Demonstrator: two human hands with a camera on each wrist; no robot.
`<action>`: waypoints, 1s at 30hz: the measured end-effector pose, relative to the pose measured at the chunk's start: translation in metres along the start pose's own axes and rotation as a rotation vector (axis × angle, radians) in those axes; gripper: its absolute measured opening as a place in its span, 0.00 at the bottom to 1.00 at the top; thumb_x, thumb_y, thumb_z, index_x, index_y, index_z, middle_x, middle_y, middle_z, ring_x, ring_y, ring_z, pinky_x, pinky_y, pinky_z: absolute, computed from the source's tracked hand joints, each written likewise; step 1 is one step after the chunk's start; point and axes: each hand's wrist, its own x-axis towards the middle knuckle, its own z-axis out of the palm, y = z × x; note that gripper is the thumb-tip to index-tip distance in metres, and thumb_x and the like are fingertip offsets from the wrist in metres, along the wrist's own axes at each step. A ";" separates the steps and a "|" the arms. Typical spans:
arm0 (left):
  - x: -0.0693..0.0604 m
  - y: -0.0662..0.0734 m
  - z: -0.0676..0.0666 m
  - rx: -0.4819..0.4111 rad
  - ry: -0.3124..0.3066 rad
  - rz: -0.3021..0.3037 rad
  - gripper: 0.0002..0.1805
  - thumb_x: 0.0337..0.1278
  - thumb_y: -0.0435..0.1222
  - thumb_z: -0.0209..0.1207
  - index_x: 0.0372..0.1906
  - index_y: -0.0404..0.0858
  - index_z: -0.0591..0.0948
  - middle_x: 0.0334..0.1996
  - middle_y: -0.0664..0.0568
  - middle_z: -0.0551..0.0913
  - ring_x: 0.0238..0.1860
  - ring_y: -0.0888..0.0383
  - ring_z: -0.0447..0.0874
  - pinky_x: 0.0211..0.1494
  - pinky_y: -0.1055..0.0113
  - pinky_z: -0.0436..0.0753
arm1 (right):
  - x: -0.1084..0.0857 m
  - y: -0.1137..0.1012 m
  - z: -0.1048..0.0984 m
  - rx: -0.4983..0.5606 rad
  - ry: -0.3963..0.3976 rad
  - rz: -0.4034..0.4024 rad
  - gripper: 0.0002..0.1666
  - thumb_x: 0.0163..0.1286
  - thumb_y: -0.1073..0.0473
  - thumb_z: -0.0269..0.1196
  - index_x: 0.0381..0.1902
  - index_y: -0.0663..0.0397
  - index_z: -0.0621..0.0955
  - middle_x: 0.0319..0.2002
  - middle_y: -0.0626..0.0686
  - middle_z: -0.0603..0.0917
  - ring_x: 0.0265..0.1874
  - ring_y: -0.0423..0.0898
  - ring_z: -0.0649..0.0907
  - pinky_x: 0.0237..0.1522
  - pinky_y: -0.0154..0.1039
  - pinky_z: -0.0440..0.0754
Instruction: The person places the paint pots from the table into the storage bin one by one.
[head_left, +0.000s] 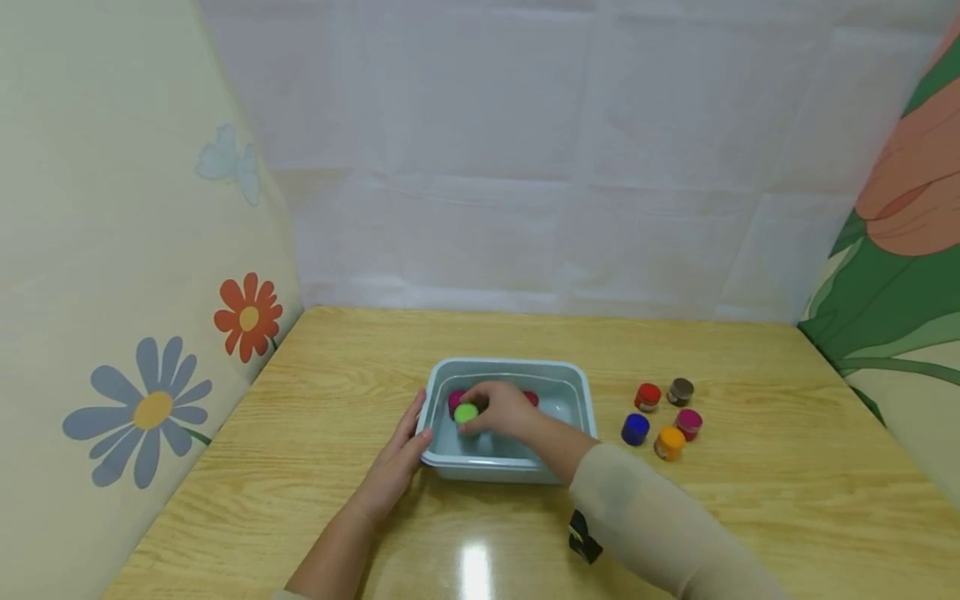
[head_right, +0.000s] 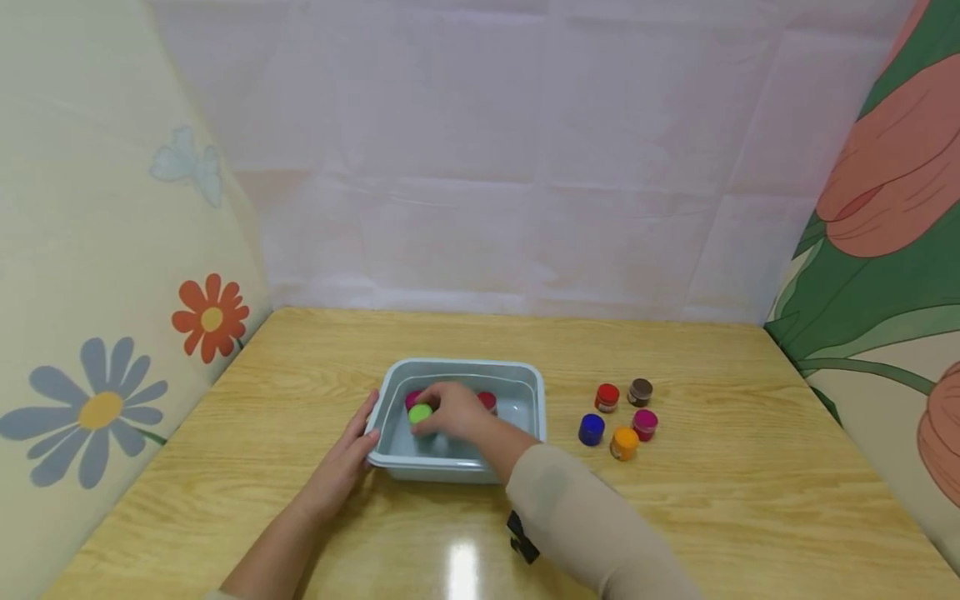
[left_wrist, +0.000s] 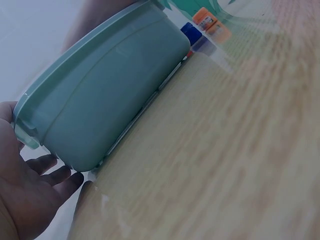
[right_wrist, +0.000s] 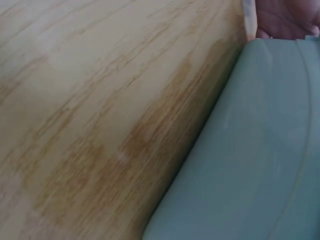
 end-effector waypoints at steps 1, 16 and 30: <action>0.000 0.000 0.000 0.002 0.000 -0.003 0.34 0.75 0.43 0.42 0.79 0.50 0.46 0.80 0.44 0.40 0.79 0.40 0.41 0.76 0.39 0.52 | 0.000 -0.001 0.001 -0.014 -0.003 0.002 0.26 0.53 0.57 0.76 0.51 0.54 0.84 0.47 0.53 0.86 0.47 0.45 0.80 0.58 0.41 0.77; 0.003 0.000 -0.001 0.023 0.004 -0.021 0.34 0.75 0.45 0.42 0.79 0.54 0.46 0.80 0.49 0.41 0.80 0.43 0.39 0.76 0.40 0.51 | 0.003 -0.010 0.008 -0.131 0.002 0.008 0.26 0.53 0.54 0.76 0.51 0.52 0.83 0.43 0.50 0.85 0.42 0.43 0.80 0.54 0.42 0.78; 0.000 0.001 -0.001 0.019 0.003 0.004 0.34 0.75 0.43 0.43 0.79 0.50 0.46 0.80 0.47 0.40 0.79 0.42 0.38 0.76 0.42 0.49 | 0.003 -0.012 0.012 -0.140 0.001 0.027 0.21 0.52 0.56 0.77 0.45 0.52 0.84 0.35 0.47 0.83 0.35 0.41 0.77 0.44 0.37 0.77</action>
